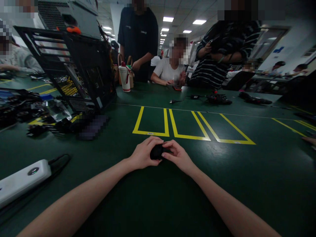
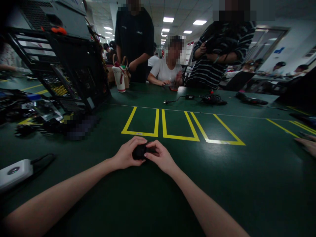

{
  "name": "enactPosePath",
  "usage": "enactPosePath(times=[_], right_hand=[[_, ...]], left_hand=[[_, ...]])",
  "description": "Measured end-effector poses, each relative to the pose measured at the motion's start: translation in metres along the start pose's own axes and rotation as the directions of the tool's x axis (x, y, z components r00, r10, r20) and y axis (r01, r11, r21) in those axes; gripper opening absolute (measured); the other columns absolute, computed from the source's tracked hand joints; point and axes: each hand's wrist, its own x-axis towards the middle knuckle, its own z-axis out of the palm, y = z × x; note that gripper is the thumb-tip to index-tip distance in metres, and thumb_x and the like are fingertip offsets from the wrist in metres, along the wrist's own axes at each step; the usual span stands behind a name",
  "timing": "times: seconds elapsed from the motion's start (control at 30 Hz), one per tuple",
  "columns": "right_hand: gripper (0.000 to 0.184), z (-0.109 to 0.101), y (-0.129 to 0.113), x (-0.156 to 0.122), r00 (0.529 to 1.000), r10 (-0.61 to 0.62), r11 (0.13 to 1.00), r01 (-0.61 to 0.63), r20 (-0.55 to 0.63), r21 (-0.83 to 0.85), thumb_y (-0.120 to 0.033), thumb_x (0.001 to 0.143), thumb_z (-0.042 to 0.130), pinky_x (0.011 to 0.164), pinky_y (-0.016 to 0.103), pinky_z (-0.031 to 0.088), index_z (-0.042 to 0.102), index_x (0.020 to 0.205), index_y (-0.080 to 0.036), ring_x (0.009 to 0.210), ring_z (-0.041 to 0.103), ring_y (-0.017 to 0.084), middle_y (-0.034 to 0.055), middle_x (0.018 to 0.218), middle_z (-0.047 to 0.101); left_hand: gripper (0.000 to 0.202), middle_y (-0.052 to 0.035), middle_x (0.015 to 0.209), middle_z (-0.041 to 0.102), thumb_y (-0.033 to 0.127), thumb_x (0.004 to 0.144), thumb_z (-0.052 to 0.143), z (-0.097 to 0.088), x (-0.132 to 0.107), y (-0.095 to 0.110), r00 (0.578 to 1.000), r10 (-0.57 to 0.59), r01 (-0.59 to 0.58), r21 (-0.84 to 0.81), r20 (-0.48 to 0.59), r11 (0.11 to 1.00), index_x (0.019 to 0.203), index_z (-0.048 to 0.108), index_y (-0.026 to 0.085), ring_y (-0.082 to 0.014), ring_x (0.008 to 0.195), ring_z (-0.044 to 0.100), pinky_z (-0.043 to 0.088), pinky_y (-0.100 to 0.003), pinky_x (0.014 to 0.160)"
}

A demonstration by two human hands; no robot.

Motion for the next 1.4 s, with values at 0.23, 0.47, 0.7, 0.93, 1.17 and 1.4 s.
enactPosePath(times=[0.23,0.47,0.7,0.93,1.17,1.4], right_hand=[[0.034,-0.0021,0.0027,0.0008,0.998,0.027,0.999,-0.028,0.052,0.033,-0.018,0.071,0.066,0.096,0.040,0.043,0.048,0.099,-0.024,0.107,0.054,0.019,0.0011,0.107,0.054],[0.022,0.0005,0.0045,0.0000,0.999,-0.048,0.999,0.048,-0.014,0.003,-0.020,0.072,0.064,0.090,0.037,0.047,0.053,0.090,-0.023,0.105,0.054,0.018,0.0015,0.111,0.049],[0.032,-0.0008,0.0071,-0.0001,1.000,-0.004,0.999,0.004,-0.003,-0.038,-0.020,0.073,0.063,0.093,0.039,0.045,0.050,0.102,-0.025,0.108,0.053,0.019,0.0020,0.107,0.054],[0.027,-0.0002,0.0045,-0.0008,0.998,-0.051,0.999,0.050,0.038,0.011,-0.017,0.073,0.064,0.093,0.038,0.045,0.050,0.094,-0.024,0.106,0.054,0.018,0.0011,0.112,0.050],[0.031,0.0001,0.0009,-0.0006,1.000,0.009,0.998,-0.009,-0.006,-0.060,-0.021,0.075,0.062,0.093,0.040,0.045,0.049,0.103,-0.025,0.107,0.054,0.019,0.0025,0.110,0.054],[0.033,-0.0001,0.0079,0.0009,0.998,-0.049,0.999,0.049,0.035,0.014,-0.018,0.070,0.066,0.095,0.039,0.044,0.049,0.097,-0.025,0.108,0.053,0.018,0.0012,0.111,0.052]], left_hand=[[0.059,-0.0049,0.121,0.044,0.027,0.068,0.067,-0.0021,0.0001,0.0012,1.000,-0.005,0.005,-0.003,0.022,1.000,0.118,0.036,0.027,-0.0234,0.110,0.046,0.046,-0.040,0.086],[0.059,-0.0045,0.120,0.045,0.027,0.067,0.068,0.0017,0.0007,-0.0003,1.000,0.003,-0.003,0.008,-0.010,1.000,0.117,0.037,0.027,-0.0233,0.110,0.046,0.046,-0.041,0.087],[0.059,-0.0050,0.120,0.044,0.027,0.067,0.068,-0.0001,-0.0002,-0.0003,1.000,0.000,0.000,0.011,0.002,1.000,0.118,0.036,0.026,-0.0228,0.109,0.046,0.046,-0.039,0.086],[0.059,-0.0045,0.120,0.044,0.027,0.067,0.068,0.0000,0.0004,-0.0001,1.000,-0.006,0.006,0.001,0.003,1.000,0.117,0.036,0.027,-0.0233,0.110,0.046,0.046,-0.040,0.087],[0.057,-0.0054,0.121,0.043,0.028,0.070,0.066,-0.0059,0.0002,0.0043,0.999,-0.010,0.010,-0.019,0.041,1.000,0.119,0.036,0.027,-0.0230,0.110,0.046,0.046,-0.040,0.087],[0.060,-0.0044,0.119,0.045,0.026,0.066,0.068,-0.0001,-0.0004,-0.0001,1.000,0.001,-0.001,-0.001,0.000,1.000,0.117,0.037,0.026,-0.0228,0.108,0.047,0.046,-0.039,0.086]])
